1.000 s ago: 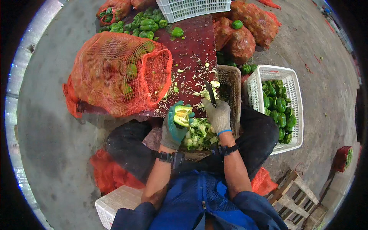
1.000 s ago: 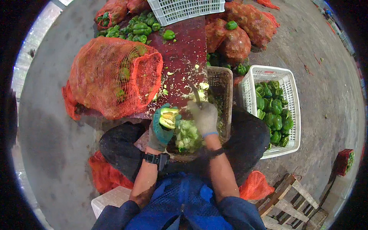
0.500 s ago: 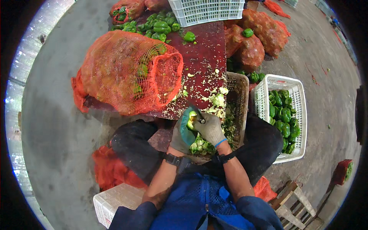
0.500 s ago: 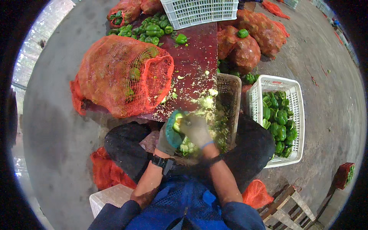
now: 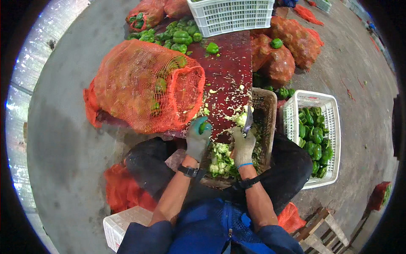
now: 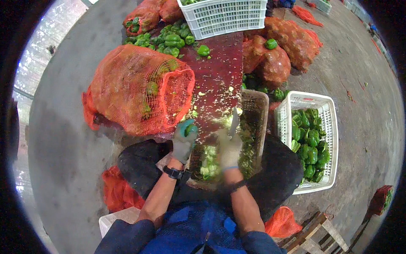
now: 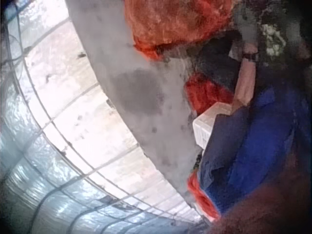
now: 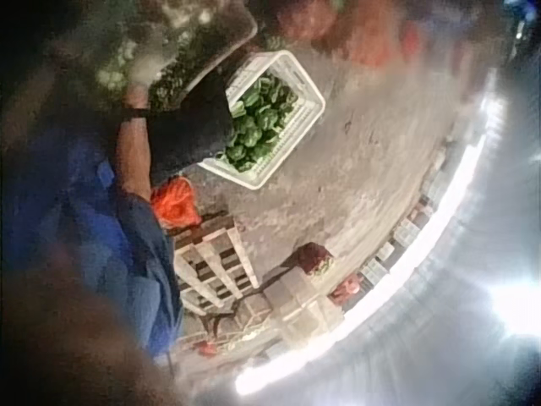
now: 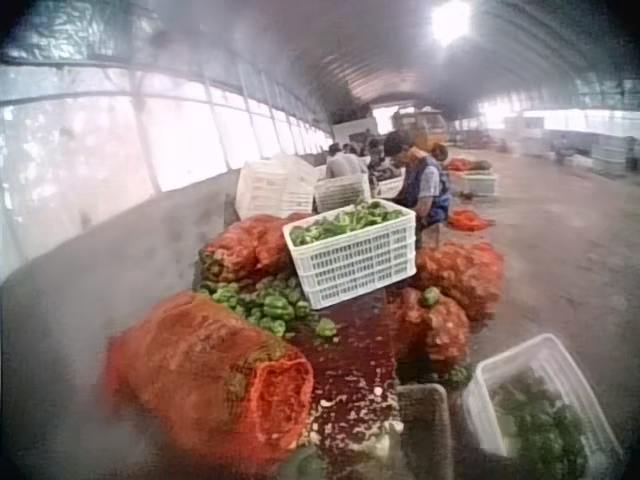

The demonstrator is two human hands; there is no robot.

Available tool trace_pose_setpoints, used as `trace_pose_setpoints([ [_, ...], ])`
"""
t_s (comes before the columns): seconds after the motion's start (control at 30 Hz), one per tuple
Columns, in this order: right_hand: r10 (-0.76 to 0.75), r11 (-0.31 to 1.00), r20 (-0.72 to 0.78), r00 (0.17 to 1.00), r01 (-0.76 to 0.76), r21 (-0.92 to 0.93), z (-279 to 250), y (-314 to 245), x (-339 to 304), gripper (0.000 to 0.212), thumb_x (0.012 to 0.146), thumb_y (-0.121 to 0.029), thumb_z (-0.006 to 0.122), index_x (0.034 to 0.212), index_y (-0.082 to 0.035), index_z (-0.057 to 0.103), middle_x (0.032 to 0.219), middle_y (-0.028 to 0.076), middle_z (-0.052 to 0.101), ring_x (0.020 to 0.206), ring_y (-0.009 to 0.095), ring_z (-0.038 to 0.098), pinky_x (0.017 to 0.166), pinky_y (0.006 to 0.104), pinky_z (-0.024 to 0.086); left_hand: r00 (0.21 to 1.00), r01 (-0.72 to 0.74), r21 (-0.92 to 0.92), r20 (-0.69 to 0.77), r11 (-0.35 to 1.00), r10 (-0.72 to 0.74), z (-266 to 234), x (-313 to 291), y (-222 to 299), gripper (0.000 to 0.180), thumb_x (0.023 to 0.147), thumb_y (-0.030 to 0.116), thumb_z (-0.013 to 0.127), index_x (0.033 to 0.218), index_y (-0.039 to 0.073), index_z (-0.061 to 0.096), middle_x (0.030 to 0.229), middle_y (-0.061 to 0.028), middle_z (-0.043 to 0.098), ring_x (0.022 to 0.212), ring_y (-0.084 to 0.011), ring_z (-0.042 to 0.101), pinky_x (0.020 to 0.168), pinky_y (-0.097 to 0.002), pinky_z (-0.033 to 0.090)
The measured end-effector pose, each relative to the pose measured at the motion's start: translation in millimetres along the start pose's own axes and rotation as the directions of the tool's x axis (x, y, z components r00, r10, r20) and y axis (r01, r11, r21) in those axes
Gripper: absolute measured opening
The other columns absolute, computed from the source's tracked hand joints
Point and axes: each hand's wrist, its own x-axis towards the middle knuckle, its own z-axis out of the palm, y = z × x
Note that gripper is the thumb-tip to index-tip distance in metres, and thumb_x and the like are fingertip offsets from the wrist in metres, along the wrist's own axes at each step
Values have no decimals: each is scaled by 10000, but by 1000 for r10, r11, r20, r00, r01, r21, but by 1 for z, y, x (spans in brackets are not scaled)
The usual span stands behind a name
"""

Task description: Sort and cut green bell peppers at a processing table in a warehouse.

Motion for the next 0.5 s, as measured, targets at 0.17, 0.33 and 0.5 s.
trace_pose_setpoints([
  [0.17,-6,998,-46,999,9,69,1,11,11,205,1001,-234,766,946,-55,683,759,16,623,633,134,545,553,372,428,980,71,-632,-102,772,-173,18,22,4,446,1037,303,740,1327,-31,682,1208,-82,711,992,-192,716,858,-327,594],
  [0.33,45,996,-9,999,-44,76,0,29,18,181,1034,-232,753,1064,-56,722,876,25,686,718,156,595,660,394,490,984,178,-786,123,592,-133,81,33,75,613,924,129,744,1499,32,554,1337,-115,652,1201,-249,657,1002,-357,565],
  [0.5,-110,993,18,994,109,50,-24,65,35,272,1009,-233,727,1061,30,680,835,68,711,702,186,669,613,339,539,890,77,-710,366,700,273,215,13,139,568,1088,372,618,1564,79,513,1457,-120,622,1299,-234,607,1149,-356,454],
])
